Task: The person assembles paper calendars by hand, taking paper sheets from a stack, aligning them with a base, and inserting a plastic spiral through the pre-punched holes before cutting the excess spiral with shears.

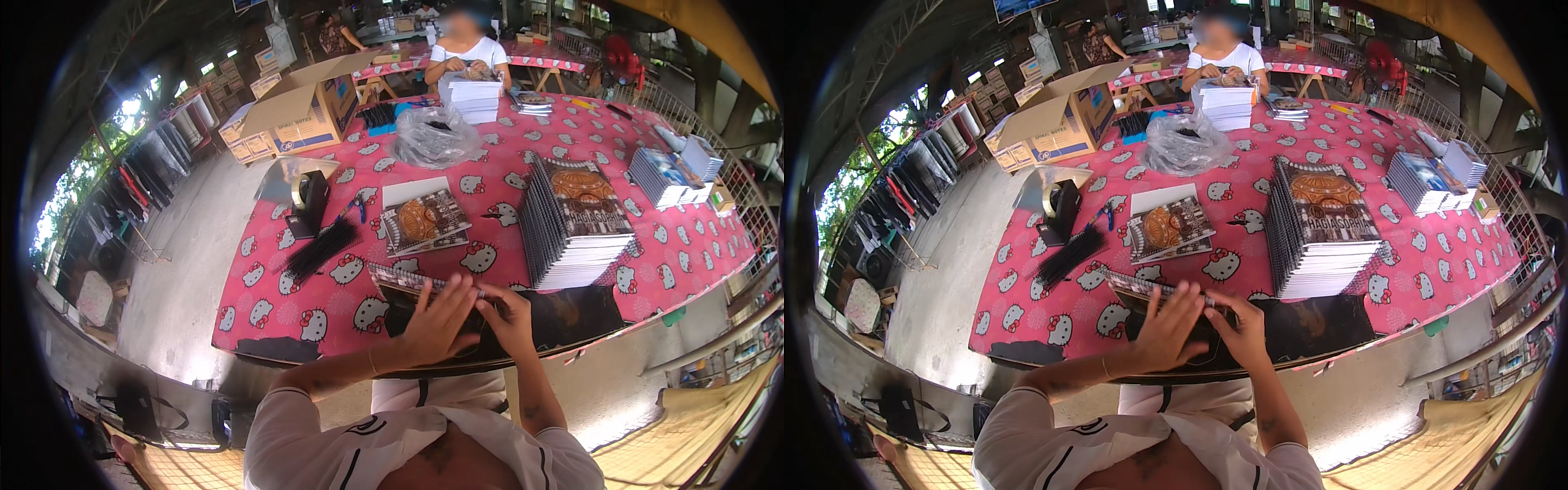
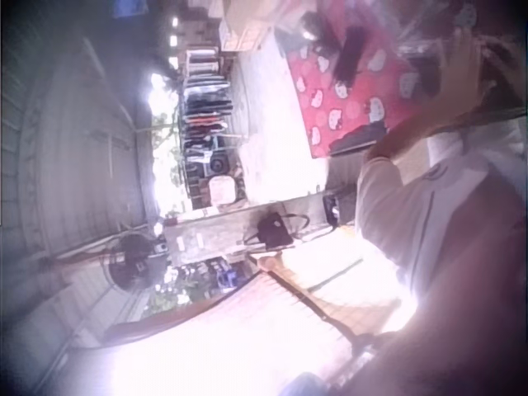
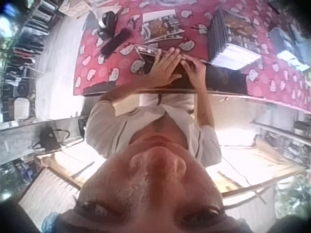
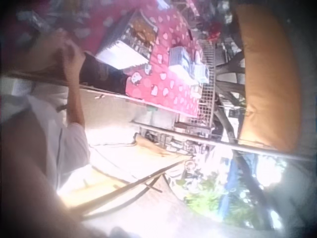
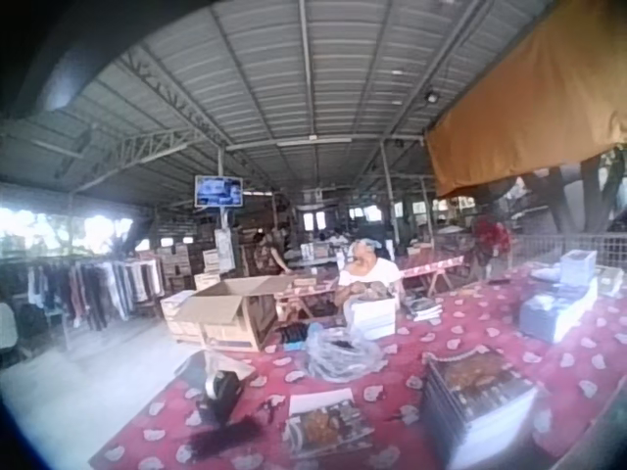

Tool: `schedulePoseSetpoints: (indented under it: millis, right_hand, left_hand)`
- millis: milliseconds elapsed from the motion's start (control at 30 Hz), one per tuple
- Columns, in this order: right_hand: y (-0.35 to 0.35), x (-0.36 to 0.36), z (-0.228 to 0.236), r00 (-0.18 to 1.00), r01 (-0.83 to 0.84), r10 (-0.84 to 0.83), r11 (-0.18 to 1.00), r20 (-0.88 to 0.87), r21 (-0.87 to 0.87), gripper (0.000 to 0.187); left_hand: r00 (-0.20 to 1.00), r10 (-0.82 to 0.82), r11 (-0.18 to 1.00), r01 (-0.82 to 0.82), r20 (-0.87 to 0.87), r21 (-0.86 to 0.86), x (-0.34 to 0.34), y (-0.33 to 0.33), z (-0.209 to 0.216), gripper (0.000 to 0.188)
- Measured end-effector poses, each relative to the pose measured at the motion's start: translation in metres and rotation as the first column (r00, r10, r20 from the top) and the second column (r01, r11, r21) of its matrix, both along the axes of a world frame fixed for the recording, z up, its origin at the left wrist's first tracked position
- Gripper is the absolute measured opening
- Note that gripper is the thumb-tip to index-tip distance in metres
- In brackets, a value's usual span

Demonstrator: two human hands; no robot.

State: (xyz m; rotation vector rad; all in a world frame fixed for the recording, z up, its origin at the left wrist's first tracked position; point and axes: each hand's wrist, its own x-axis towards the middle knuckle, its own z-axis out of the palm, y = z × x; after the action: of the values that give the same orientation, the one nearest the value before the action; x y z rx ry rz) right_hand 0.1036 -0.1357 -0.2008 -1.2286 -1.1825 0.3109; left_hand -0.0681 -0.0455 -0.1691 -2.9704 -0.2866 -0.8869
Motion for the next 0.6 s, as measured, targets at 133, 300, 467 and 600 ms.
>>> schedulePoseSetpoints:
  millis: [133,300,467,600]
  right_hand:
    - [0.002,-0.005,-0.001,0.983,-0.071,0.065,0.997,-0.171,-0.026,0.024]
    - [0.000,-0.004,0.015,0.975,-0.125,0.117,0.992,-0.188,-0.028,0.019]
    - [-0.004,0.005,0.022,0.987,-0.140,0.132,0.986,-0.092,-0.095,0.018]
    - [-0.005,0.026,0.038,0.961,-0.275,0.259,0.915,-0.091,-0.295,0.019]
  left_hand:
    - [0.995,0.001,0.998,0.005,0.098,-0.064,0.012,0.026,0.027,0.037]
    - [0.988,-0.032,0.983,0.059,0.150,-0.174,0.012,0.026,0.024,0.020]
    - [0.988,-0.057,0.978,0.084,0.144,-0.192,0.012,0.027,0.033,0.018]
    - [0.995,-0.037,0.984,0.053,0.097,-0.169,0.011,0.031,0.028,0.017]
